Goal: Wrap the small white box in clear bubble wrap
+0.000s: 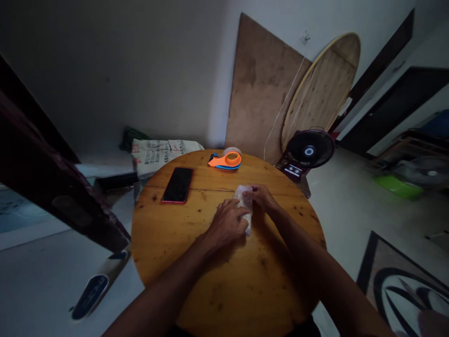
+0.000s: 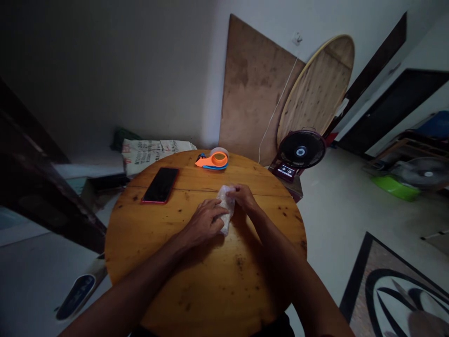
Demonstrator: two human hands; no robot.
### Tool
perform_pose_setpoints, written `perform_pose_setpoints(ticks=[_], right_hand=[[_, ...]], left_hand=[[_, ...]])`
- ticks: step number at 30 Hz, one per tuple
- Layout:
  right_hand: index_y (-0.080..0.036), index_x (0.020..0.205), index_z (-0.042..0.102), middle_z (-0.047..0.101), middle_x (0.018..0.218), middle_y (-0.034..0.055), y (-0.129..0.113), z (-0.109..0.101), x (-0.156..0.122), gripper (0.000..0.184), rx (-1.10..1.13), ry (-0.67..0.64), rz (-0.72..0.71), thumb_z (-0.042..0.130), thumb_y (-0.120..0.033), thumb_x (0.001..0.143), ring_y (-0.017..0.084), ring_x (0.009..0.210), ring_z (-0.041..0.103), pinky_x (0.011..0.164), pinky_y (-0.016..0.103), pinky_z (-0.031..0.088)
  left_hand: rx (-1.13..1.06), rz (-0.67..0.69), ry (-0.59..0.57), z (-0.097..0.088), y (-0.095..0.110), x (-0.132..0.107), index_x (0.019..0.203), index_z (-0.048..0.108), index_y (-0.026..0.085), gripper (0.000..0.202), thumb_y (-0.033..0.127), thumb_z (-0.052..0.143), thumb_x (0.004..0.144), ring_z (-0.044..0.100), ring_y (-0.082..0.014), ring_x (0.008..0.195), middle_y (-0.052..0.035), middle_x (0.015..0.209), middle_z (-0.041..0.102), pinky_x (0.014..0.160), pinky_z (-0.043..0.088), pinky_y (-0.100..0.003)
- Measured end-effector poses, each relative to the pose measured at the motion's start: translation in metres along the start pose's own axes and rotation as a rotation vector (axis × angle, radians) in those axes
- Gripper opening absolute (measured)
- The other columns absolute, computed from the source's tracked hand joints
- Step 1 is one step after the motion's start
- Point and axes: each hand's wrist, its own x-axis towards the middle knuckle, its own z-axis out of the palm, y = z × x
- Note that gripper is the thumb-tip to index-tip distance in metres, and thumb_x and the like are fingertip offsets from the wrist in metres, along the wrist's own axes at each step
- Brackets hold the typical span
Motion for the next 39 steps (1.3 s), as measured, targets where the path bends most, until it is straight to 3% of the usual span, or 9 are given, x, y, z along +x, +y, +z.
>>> perform_pose_setpoints(ticks=[12, 15, 22, 31, 39], right_hand=[[-0.016, 0.068, 0.054, 0.050, 0.062, -0.0029, 0.012, 0.005, -0.003, 0.023, -0.074, 0.155, -0.102, 0.060, -0.037, 0.059, 0.010, 0.057, 0.043, 0.052, 0.022, 0.035], [-0.017, 0.066, 0.055, 0.049, 0.062, -0.0028, 0.020, 0.004, 0.002, 0.020, -0.249, 0.201, -0.141, 0.058, -0.036, 0.065, 0.011, 0.058, 0.042, 0.052, 0.021, 0.032], [-0.019, 0.070, 0.058, 0.056, 0.066, -0.0028, 0.016, 0.004, 0.000, 0.016, -0.653, 0.259, -0.112, 0.058, -0.034, 0.073, 0.011, 0.061, 0.044, 0.054, 0.022, 0.027], [-0.020, 0.078, 0.065, 0.064, 0.074, -0.0001, 0.013, 0.006, 0.000, 0.015, -0.774, 0.246, -0.064, 0.061, -0.034, 0.076, 0.013, 0.064, 0.049, 0.055, 0.023, 0.028], [-0.018, 0.075, 0.064, 0.061, 0.071, -0.0012, 0.016, 0.010, 0.008, 0.015, -0.638, 0.234, -0.113, 0.061, -0.032, 0.073, 0.012, 0.064, 0.049, 0.055, 0.022, 0.032]], left_hand=[[0.020, 0.009, 0.018, -0.001, 0.003, -0.002, 0.121, 0.064, 0.022, 0.046, 0.017, 0.048, 0.077, 0.043, -0.0258, 0.124, -0.0100, 0.133, 0.052, 0.106, 0.034, -0.043], [0.040, 0.009, 0.037, -0.001, 0.005, -0.003, 0.125, 0.061, 0.021, 0.051, 0.016, 0.050, 0.076, 0.042, -0.0255, 0.125, -0.0103, 0.135, 0.051, 0.106, 0.034, -0.042], [0.190, 0.058, 0.074, -0.005, 0.011, -0.007, 0.102, 0.071, 0.024, 0.030, 0.019, 0.051, 0.079, 0.045, -0.0258, 0.116, -0.0064, 0.128, 0.055, 0.095, 0.038, -0.041], [0.185, 0.072, 0.046, -0.005, 0.013, -0.010, 0.106, 0.069, 0.021, 0.030, 0.018, 0.047, 0.085, 0.054, -0.0202, 0.099, -0.0049, 0.109, 0.065, 0.093, 0.043, -0.035], [0.117, 0.071, 0.069, 0.000, 0.009, -0.008, 0.104, 0.068, 0.020, 0.028, 0.019, 0.047, 0.086, 0.055, -0.0199, 0.101, -0.0057, 0.107, 0.065, 0.093, 0.046, -0.033]])
